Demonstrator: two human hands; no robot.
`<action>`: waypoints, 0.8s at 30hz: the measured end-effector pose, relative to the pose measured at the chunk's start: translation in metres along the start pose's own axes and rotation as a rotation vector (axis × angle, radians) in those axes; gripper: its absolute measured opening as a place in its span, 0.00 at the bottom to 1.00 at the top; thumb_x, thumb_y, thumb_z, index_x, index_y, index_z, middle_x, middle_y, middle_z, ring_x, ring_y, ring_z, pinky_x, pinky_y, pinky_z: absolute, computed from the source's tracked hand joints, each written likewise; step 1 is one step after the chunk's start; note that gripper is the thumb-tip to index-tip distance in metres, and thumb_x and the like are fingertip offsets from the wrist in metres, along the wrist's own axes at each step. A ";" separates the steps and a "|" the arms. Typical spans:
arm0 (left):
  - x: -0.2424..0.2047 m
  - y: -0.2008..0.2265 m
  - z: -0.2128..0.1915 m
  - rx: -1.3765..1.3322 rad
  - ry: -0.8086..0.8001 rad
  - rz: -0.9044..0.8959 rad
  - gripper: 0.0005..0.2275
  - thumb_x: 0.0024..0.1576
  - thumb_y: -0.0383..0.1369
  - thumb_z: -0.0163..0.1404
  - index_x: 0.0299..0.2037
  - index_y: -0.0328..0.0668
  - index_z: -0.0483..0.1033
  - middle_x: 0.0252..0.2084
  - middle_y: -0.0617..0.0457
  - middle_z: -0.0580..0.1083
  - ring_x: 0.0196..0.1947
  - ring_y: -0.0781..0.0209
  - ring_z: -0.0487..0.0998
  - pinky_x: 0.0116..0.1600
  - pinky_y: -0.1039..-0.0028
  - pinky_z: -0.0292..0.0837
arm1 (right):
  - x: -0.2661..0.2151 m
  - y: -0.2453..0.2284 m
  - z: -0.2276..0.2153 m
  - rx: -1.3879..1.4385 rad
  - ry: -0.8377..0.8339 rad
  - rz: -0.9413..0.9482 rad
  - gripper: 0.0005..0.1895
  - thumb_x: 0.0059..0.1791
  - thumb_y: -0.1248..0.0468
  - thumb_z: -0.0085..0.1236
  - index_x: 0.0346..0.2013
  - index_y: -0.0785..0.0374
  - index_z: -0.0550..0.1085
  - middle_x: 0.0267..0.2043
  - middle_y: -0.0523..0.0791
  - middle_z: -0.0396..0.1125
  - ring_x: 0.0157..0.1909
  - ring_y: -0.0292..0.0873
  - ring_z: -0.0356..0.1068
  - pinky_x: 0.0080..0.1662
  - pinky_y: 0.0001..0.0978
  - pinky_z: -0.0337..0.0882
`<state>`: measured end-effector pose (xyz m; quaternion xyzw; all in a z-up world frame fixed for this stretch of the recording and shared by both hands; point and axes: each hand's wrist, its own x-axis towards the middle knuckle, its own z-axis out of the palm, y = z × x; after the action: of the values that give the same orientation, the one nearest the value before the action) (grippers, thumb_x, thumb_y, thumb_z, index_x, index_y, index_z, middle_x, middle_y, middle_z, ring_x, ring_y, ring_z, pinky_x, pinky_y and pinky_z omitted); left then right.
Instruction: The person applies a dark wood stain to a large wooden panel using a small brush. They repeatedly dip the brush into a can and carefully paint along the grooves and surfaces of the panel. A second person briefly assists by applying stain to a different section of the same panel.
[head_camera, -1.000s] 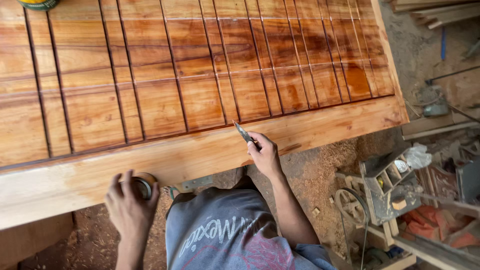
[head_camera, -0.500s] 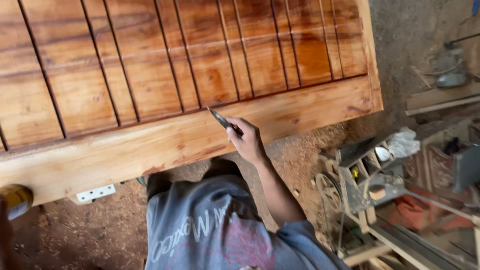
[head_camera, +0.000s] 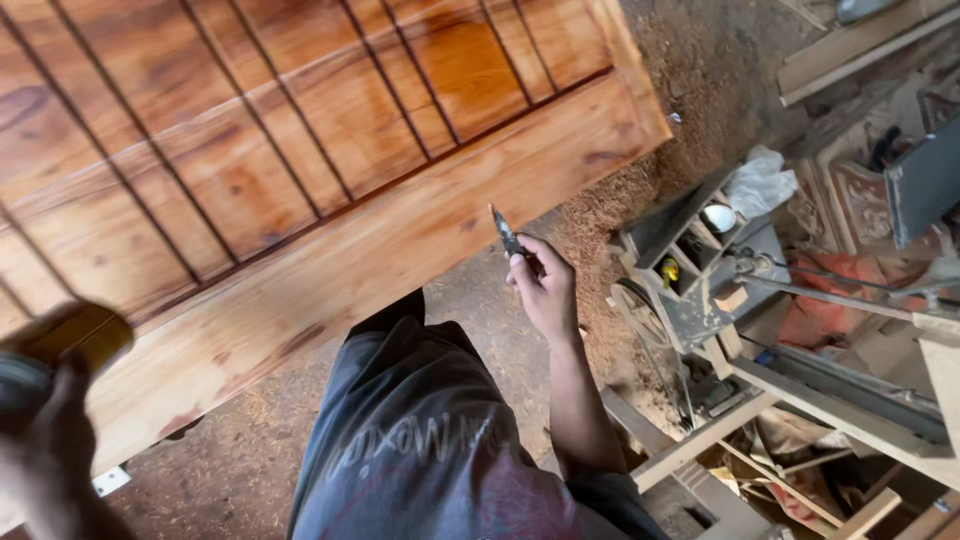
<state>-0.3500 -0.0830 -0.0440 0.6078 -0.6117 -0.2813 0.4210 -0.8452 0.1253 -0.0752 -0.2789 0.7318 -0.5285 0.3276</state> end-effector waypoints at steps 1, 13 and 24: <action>0.004 0.019 0.025 -0.057 -0.075 0.036 0.31 0.60 0.31 0.66 0.66 0.28 0.61 0.63 0.40 0.66 0.64 0.51 0.71 0.72 0.63 0.72 | 0.005 0.000 -0.013 -0.016 0.022 -0.035 0.14 0.55 0.70 0.55 0.56 0.70 0.72 0.39 0.43 0.72 0.33 0.31 0.71 0.34 0.22 0.72; -0.010 0.203 0.329 0.442 -0.444 0.171 0.34 0.51 0.41 0.70 0.66 0.47 0.67 0.60 0.37 0.67 0.51 0.35 0.75 0.48 0.50 0.74 | 0.095 0.021 -0.202 -0.162 0.189 0.123 0.17 0.55 0.70 0.55 0.60 0.70 0.72 0.35 0.44 0.71 0.34 0.33 0.70 0.35 0.23 0.71; -0.030 0.257 0.413 0.516 -0.446 0.180 0.31 0.52 0.40 0.67 0.64 0.45 0.67 0.59 0.36 0.65 0.57 0.33 0.69 0.54 0.48 0.72 | 0.162 0.028 -0.274 -0.169 0.282 0.065 0.17 0.54 0.69 0.55 0.58 0.69 0.72 0.39 0.45 0.74 0.33 0.35 0.73 0.34 0.24 0.74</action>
<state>-0.8376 -0.0961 -0.0304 0.5613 -0.7907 -0.2051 0.1328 -1.1608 0.1733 -0.0697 -0.2046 0.8210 -0.4882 0.2140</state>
